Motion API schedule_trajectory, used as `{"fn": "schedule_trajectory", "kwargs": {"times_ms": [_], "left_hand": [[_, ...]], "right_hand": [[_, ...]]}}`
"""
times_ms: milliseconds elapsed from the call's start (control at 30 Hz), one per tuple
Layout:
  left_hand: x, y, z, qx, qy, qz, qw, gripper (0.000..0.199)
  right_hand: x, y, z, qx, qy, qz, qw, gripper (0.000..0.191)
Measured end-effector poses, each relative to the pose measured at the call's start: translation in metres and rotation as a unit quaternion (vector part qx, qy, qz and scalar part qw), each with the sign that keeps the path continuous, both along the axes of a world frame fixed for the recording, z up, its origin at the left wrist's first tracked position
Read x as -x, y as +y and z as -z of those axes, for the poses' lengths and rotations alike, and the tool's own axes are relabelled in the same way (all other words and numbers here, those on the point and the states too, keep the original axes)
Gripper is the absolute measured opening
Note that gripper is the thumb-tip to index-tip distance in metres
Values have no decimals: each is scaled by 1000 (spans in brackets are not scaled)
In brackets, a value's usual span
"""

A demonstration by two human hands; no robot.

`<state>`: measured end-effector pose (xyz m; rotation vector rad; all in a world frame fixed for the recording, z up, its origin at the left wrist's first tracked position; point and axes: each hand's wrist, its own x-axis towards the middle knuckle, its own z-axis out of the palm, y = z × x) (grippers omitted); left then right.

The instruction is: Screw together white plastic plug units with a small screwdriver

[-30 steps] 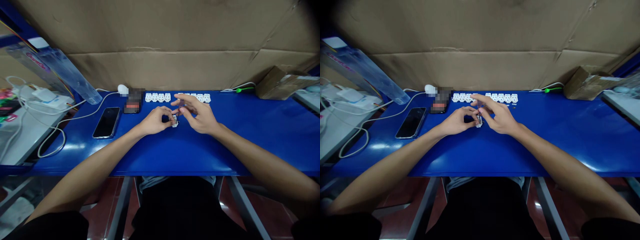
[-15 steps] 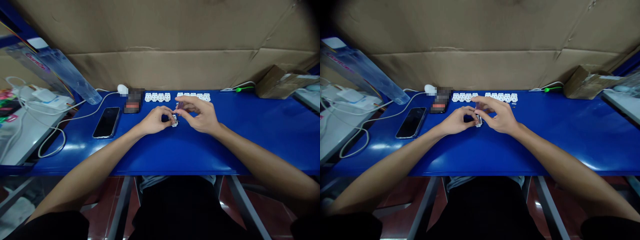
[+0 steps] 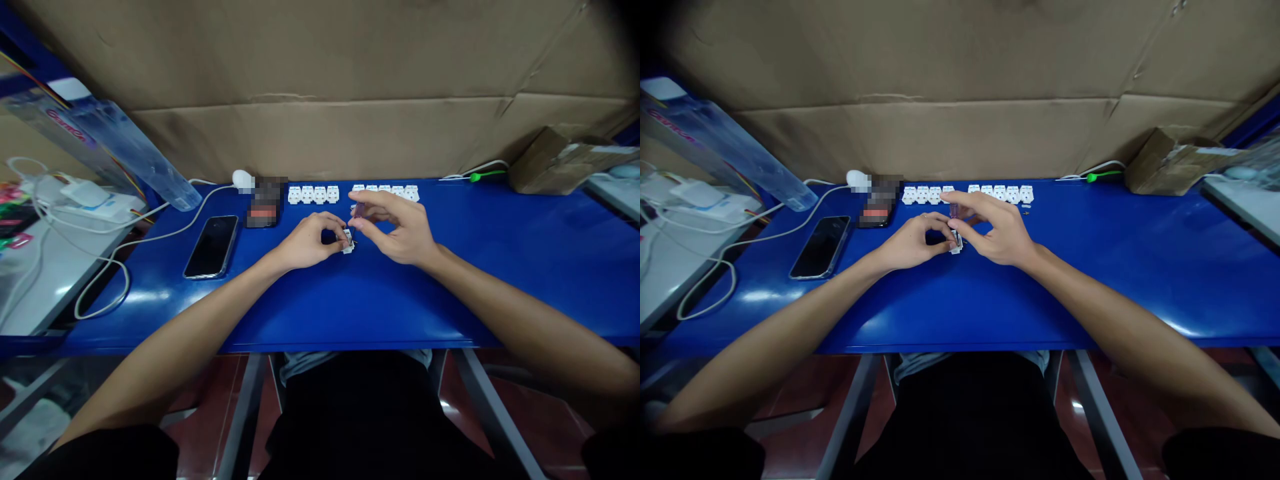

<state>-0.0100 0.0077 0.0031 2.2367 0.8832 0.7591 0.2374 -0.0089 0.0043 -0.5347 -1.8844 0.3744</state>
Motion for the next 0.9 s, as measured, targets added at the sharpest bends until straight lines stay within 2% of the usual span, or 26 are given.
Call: {"fn": "schedule_trajectory", "kwargs": {"times_ms": [100, 233, 367, 567, 733, 900], "left_hand": [[0, 0, 0, -2, -3, 2, 1000, 9], [0, 1, 0, -2, -1, 4, 1000, 9], [0, 2, 1, -4, 1, 4, 1000, 9], [0, 2, 2, -5, 1, 3, 1000, 9], [0, 1, 1, -6, 0, 1, 1000, 9], [0, 1, 1, -4, -2, 6, 1000, 9]], "right_hand": [[0, 0, -1, 4, 2, -21, 1000, 47], [0, 1, -2, -23, 3, 4, 1000, 45], [-3, 2, 0, 14, -31, -16, 999, 48], [-3, 3, 3, -5, -30, 2, 1000, 50], [-2, 2, 2, 23, -42, -30, 998, 52], [-3, 1, 0, -20, -3, 8, 1000, 51]]}}
